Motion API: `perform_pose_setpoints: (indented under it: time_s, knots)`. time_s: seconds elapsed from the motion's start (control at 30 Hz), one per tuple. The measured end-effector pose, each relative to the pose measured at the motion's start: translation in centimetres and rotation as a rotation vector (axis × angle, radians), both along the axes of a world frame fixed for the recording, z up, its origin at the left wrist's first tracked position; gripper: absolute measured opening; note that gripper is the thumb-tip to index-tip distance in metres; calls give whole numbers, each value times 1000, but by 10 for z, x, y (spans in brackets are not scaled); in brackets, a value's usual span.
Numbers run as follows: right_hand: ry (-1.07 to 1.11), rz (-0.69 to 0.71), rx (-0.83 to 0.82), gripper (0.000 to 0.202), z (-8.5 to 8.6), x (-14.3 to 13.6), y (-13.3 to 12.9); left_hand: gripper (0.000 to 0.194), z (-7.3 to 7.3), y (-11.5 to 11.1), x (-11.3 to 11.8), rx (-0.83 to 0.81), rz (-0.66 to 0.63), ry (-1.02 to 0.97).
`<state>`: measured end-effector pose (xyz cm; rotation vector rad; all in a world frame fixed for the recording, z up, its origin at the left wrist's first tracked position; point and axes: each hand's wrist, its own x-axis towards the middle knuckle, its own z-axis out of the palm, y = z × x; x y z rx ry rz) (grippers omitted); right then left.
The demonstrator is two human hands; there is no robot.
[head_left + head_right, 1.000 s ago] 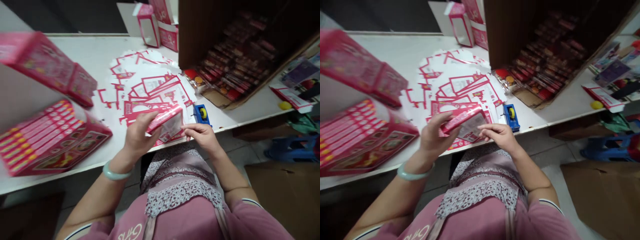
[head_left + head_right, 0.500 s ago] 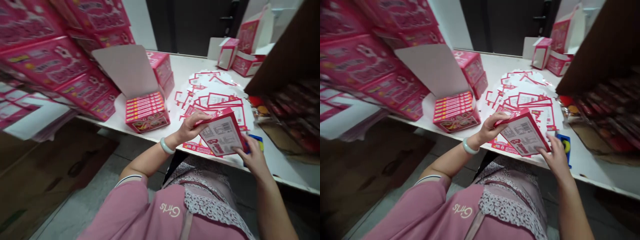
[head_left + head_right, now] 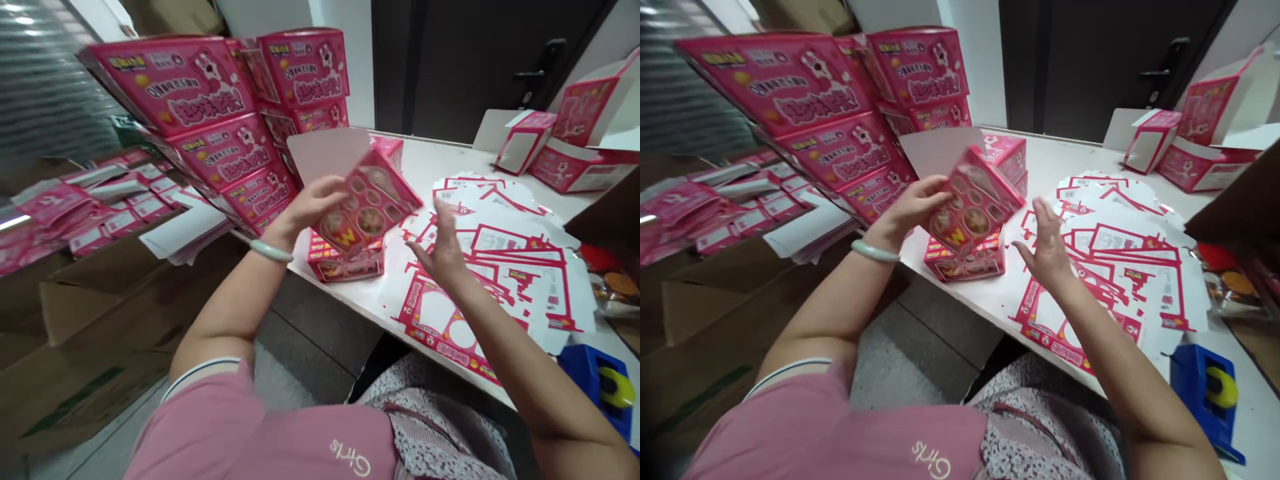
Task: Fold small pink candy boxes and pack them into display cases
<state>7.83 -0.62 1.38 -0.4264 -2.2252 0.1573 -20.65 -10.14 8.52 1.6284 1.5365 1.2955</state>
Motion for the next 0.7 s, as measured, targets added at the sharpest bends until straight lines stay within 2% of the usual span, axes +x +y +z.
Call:
perform_pose_setpoints:
  time_s: [0.07, 0.13, 0.23, 0.33, 0.43, 0.53, 0.63, 0.7]
  knots:
    - [-275, 55, -132, 54, -7, -49, 11, 58, -2, -2, -35, 226, 255, 98]
    - [-495, 135, -161, 39, -6, -101, 16, 54, -8, 3, -61, 272, 440, 293]
    - [-700, 112, -220, 39, 3, -170, 23, 43, -20, 17, -77, 1, 541, 666]
    - [-823, 26, -300, 49, 5, -207, 29, 46, -29, 28, -80, -207, 478, 842]
    - [-902, 11, -339, 52, -3, -212, 30, 46, -32, 39, -87, -309, 320, 834]
    - [-920, 5, -343, 52, -5, -204, 23, 43, -34, 62, -99, -448, 153, 783]
    - [-924, 29, -349, 54, 1, -185, 9, 49, -44, 93, -103, -562, 35, 728]
    - [-848, 76, -318, 55, 1, -159, -2, 55, -57, 110, -100, -589, 3, 719]
